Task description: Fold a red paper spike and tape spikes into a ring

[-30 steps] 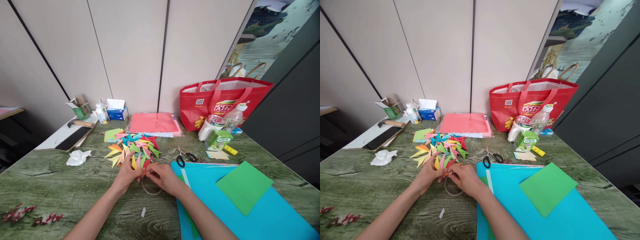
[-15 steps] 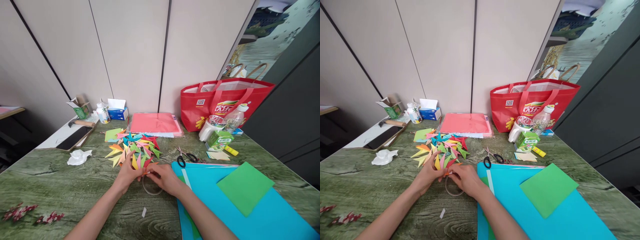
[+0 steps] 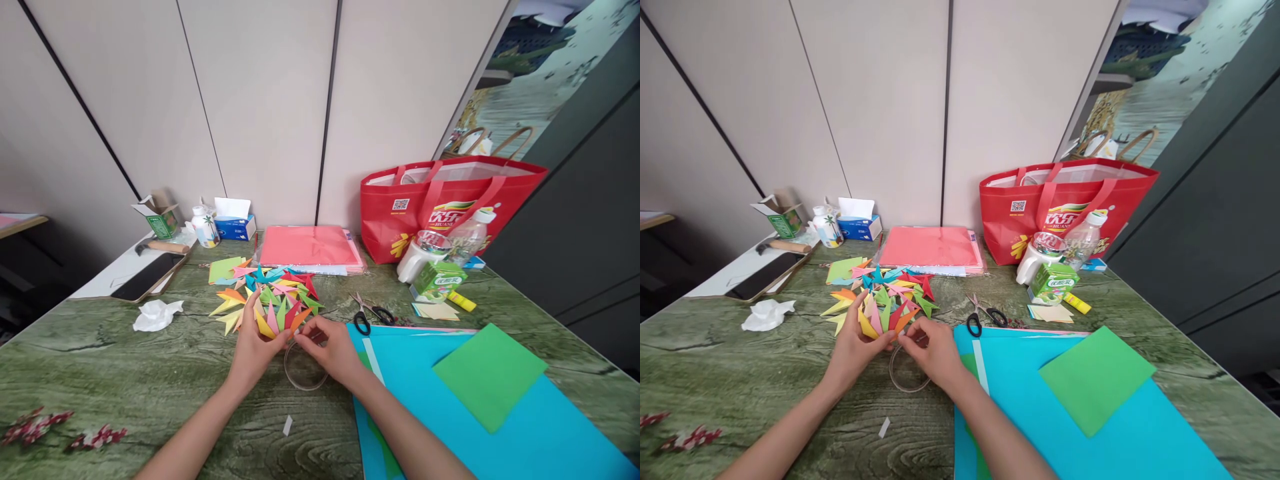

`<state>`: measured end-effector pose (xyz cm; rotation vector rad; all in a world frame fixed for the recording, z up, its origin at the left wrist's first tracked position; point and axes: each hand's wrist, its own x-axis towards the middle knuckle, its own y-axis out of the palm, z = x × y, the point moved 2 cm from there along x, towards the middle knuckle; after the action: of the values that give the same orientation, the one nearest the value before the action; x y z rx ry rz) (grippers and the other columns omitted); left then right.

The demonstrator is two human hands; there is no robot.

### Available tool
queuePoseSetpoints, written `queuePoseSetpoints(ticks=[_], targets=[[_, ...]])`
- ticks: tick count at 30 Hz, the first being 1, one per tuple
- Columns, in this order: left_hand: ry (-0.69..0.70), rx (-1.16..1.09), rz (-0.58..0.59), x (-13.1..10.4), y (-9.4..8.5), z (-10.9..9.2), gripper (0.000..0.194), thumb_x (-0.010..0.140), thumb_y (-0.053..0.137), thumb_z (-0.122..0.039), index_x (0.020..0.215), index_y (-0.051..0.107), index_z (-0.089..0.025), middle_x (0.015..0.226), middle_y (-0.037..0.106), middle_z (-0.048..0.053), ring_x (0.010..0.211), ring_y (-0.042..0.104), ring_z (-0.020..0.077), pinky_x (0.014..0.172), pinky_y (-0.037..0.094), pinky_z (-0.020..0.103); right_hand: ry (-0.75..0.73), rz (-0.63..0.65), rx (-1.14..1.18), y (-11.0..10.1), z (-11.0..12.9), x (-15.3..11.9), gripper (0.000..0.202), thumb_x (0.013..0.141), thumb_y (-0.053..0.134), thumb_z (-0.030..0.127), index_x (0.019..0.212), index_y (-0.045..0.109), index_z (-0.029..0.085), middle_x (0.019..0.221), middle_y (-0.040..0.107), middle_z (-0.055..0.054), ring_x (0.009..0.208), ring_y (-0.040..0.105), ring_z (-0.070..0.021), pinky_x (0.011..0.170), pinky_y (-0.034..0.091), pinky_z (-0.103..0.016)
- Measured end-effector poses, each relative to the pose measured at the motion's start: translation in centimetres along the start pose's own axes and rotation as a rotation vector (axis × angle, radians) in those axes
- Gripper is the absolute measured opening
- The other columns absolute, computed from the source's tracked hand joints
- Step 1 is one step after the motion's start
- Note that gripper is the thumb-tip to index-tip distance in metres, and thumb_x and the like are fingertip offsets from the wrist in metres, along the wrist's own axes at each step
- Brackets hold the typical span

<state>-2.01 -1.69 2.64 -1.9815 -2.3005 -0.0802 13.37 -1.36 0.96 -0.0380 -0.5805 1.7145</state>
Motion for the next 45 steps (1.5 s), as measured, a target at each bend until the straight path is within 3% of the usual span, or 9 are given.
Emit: queuePoseSetpoints(ticks=[5,13,20,25,29,34,37,42,45], targets=[[0.075,0.083,-0.015,-0.1,-0.1,0.4,0.086,0.054,0.074,-0.02,0.131,0.035,-0.023,0.117,0.054,0.01,0.096,0.058,0.0248,0.081,0.049,0.037,0.043,-0.044,-0.004,0.5,-0.1,-0.2,0.016,0.071,0.064,0.031,0.067,0.056,0.018,0.065,0.062,0.0,0.057,0.057,-0.013,0.052,0.043,-0.022],[0.017,0.097,0.07,-0.4,0.3,-0.4,0.083,0.061,0.069,-0.021,0.132,0.026,-0.022,0.098,0.061,0.005,0.083,0.063,0.0223,0.067,0.052,0.033,0.141,-0.051,0.105,0.6,-0.4,0.0,0.009,0.072,0.058,0.026,0.069,0.059,0.017,0.067,0.065,-0.002,0.06,0.06,-0.015,0.056,0.046,-0.024],[0.071,0.15,-0.004,-0.1,0.1,-0.1,0.082,0.057,0.072,-0.02,0.129,0.033,-0.022,0.121,0.051,0.009,0.102,0.056,0.0245,0.086,0.046,0.037,0.266,0.034,0.196,0.8,-0.6,0.1,0.01,0.072,0.052,0.025,0.067,0.054,0.018,0.062,0.063,-0.001,0.058,0.059,-0.0146,0.053,0.046,-0.025],[-0.113,-0.104,0.051,0.1,-0.1,0.0,0.086,0.055,0.075,-0.019,0.129,0.032,-0.022,0.104,0.06,0.006,0.082,0.062,0.02,0.067,0.052,0.031,0.495,0.111,0.557,0.4,-0.1,0.4,0.016,0.068,0.052,0.032,0.066,0.052,0.016,0.064,0.062,-0.001,0.054,0.059,-0.0111,0.048,0.046,-0.021],[-0.199,-0.302,0.136,-0.2,0.3,-0.4,0.081,0.056,0.077,-0.017,0.125,0.035,-0.02,0.083,0.063,0.001,0.058,0.057,0.0116,0.046,0.046,0.02,0.522,0.151,0.644,0.4,0.4,0.4,0.016,0.065,0.055,0.03,0.062,0.052,0.015,0.059,0.059,0.001,0.048,0.055,-0.0078,0.047,0.046,-0.02],[-0.181,-0.425,0.09,0.1,0.1,-0.9,0.062,0.056,0.078,-0.015,0.109,0.047,-0.019,0.076,0.063,-0.002,0.057,0.057,0.0105,0.044,0.045,0.018,0.501,0.17,0.614,1.0,0.3,0.1,0.014,0.065,0.056,0.025,0.058,0.049,0.015,0.05,0.056,0.005,0.042,0.052,-0.0066,0.044,0.045,-0.019],[-0.152,-0.478,-0.035,0.8,-0.7,-1.2,0.052,0.053,0.079,-0.015,0.098,0.052,-0.017,0.075,0.064,-0.002,0.058,0.059,0.0104,0.049,0.047,0.018,0.423,0.346,0.621,0.9,0.7,-0.4,0.015,0.068,0.06,0.027,0.06,0.053,0.015,0.052,0.057,0.004,0.044,0.053,-0.0066,0.047,0.046,-0.019],[-0.067,-0.513,-0.151,1.9,-2.0,-1.5,0.049,0.052,0.079,-0.014,0.095,0.055,-0.015,0.076,0.066,-0.001,0.061,0.062,0.0108,0.056,0.051,0.02,0.339,0.897,0.67,0.6,1.8,-1.7,0.026,0.064,0.069,0.035,0.078,0.064,0.014,0.07,0.065,-0.001,0.059,0.06,-0.0092,0.061,0.05,-0.023],[-0.067,-0.513,-0.168,2.1,-2.2,-1.3,0.053,0.052,0.079,-0.012,0.099,0.054,-0.016,0.078,0.067,-0.001,0.061,0.063,0.011,0.056,0.052,0.02,0.324,0.902,0.62,0.7,1.8,-1.8,0.028,0.065,0.069,0.037,0.079,0.066,0.014,0.069,0.063,0.0,0.056,0.058,-0.0081,0.059,0.049,-0.021]])
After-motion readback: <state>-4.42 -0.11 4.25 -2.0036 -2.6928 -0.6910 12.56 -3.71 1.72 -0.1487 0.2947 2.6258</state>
